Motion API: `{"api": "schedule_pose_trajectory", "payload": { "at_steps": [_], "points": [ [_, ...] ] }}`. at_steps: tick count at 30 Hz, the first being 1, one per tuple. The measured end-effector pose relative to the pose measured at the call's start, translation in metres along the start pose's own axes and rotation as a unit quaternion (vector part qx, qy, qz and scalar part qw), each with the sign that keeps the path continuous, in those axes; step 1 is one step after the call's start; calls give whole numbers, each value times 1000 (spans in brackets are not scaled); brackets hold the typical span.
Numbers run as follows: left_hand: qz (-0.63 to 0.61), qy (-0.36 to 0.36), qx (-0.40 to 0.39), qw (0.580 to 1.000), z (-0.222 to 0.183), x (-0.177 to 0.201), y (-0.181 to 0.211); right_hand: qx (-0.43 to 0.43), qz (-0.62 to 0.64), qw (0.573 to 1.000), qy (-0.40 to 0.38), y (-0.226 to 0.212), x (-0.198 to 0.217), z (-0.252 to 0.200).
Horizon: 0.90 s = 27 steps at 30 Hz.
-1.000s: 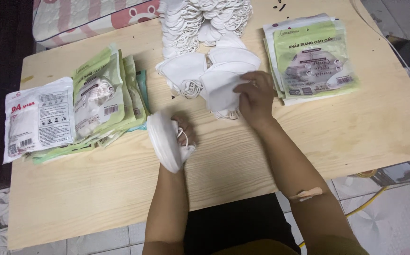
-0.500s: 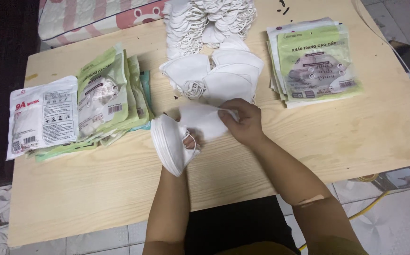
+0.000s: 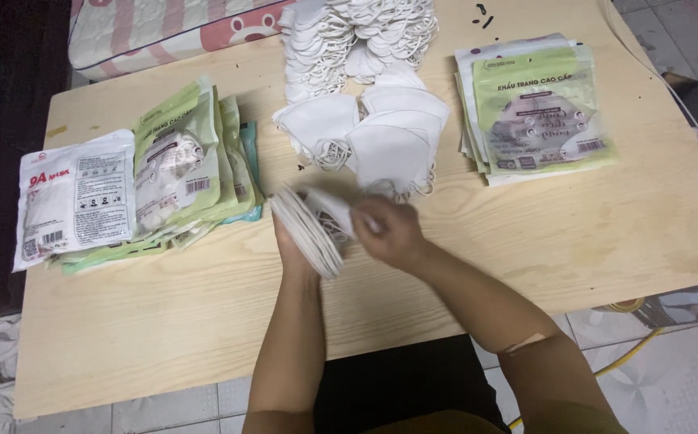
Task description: Stacking face masks and placing them into plastic packaging bags
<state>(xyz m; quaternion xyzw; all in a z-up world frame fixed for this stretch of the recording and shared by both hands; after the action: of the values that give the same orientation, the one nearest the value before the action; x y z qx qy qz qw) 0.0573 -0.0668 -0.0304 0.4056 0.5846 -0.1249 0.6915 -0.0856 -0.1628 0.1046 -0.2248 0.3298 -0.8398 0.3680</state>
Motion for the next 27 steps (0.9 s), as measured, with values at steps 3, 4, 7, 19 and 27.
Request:
{"api": "schedule_pose_trajectory", "payload": {
  "at_steps": [3, 4, 7, 19, 27],
  "points": [
    [26, 49, -24, 998, 0, 14, 7, 24, 64, 996, -63, -31, -13, 4],
    [26, 49, -24, 998, 0, 15, 5, 23, 64, 996, -63, -31, -15, 0],
    [51, 99, -48, 993, -4, 19, 9, 16, 73, 995, -60, -30, -18, -8],
    [518, 309, -275, 749, -62, -43, 69, -121, 52, 983, -126, -3, -18, 14],
    [573, 106, -374, 722, -59, -50, 75, -338, 194, 918, -74, 86, -5, 4]
  ]
}}
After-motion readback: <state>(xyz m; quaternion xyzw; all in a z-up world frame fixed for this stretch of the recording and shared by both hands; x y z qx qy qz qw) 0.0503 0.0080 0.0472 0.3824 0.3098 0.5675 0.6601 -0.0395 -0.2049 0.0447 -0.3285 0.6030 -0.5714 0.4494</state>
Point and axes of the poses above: each hand's wrist, its own z-axis towards the middle knuckle, its own x-axis out of the back of the hand, y = z × x, the point moved 9 cm from there along z, towards the middle knuckle, and after that the axes turned 1 degree about -x, right-handed, at the moved point
